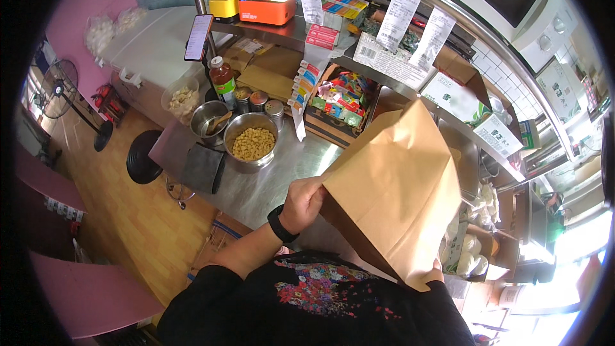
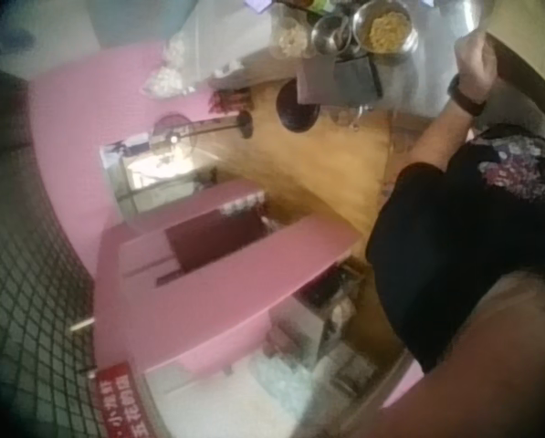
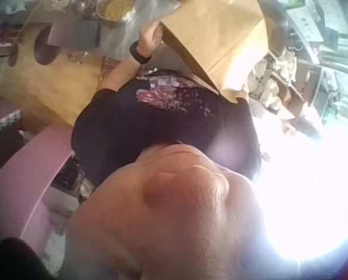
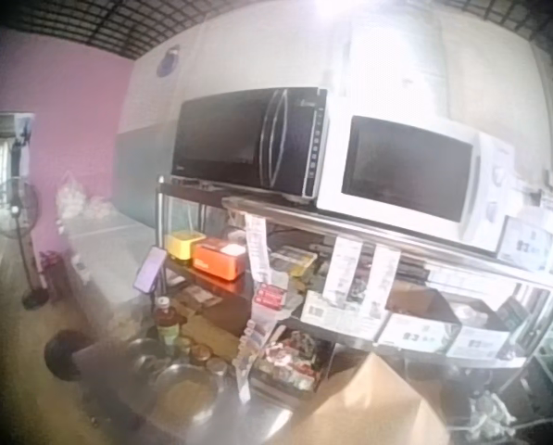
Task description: The person assembles a food order in a paper cone using tongs to transfer cooked meat and french fries from various containers. They then add a sauce from a metal container, fold the cone, and place it into a paper bag.
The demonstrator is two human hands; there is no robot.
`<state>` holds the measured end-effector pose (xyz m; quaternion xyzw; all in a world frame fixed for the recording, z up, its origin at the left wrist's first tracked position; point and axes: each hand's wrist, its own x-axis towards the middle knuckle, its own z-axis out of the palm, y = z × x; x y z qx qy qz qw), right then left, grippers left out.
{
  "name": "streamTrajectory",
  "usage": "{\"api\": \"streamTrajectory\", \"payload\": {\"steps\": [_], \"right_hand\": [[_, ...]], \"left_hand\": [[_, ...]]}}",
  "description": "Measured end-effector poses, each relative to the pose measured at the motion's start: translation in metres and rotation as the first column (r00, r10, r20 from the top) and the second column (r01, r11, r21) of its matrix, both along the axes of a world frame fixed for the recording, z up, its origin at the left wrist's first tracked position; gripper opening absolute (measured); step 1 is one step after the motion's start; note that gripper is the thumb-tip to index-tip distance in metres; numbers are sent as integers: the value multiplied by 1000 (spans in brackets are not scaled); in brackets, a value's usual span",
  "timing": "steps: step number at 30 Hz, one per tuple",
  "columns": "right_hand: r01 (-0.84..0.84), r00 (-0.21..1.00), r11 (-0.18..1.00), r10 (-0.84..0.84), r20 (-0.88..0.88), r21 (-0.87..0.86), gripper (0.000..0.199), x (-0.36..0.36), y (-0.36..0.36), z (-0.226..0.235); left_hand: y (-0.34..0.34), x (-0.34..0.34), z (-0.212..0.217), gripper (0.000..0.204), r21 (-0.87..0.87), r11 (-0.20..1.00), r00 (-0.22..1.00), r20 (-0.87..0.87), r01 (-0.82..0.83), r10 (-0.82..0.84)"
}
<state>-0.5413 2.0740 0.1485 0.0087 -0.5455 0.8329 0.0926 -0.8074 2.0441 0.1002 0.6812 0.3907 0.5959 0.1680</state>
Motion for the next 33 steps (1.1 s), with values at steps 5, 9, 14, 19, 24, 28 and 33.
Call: {"api": "streamTrajectory", "payload": {"steps": [5, 9, 14, 19, 24, 28, 33], "right_hand": [[-76, 996, 996, 74, 45, 39, 74, 2, 0, 15], [-116, 991, 992, 112, 67, 52, 76, 4, 3, 15], [-147, 983, 986, 138, 124, 73, 78, 6, 5, 20], [-113, 991, 989, 105, 79, 100, 79, 17, 10, 17], [483, 826, 871, -423, -372, 84, 49, 76, 27, -4], [785, 572, 589, -808, 140, 194, 31, 100, 50, -53], [523, 145, 243, -970, 196, 817, 25, 109, 90, -184]], "left_hand": [[1, 2, 2, 28, -81, 996, 998, 62, 31, -26], [-1, -15, -5, 33, -155, 988, 979, 201, -14, 45], [16, -47, -32, 32, -410, 887, 823, 565, 214, 63], [26, -68, -108, 33, -461, 815, 678, 726, 351, 119], [20, -91, -146, 34, -461, 719, 456, 862, 520, 222], [16, -104, -166, 31, -513, 644, 419, 853, 567, 311], [12, -110, -170, 29, -588, 540, 430, 808, 602, 402]]}}
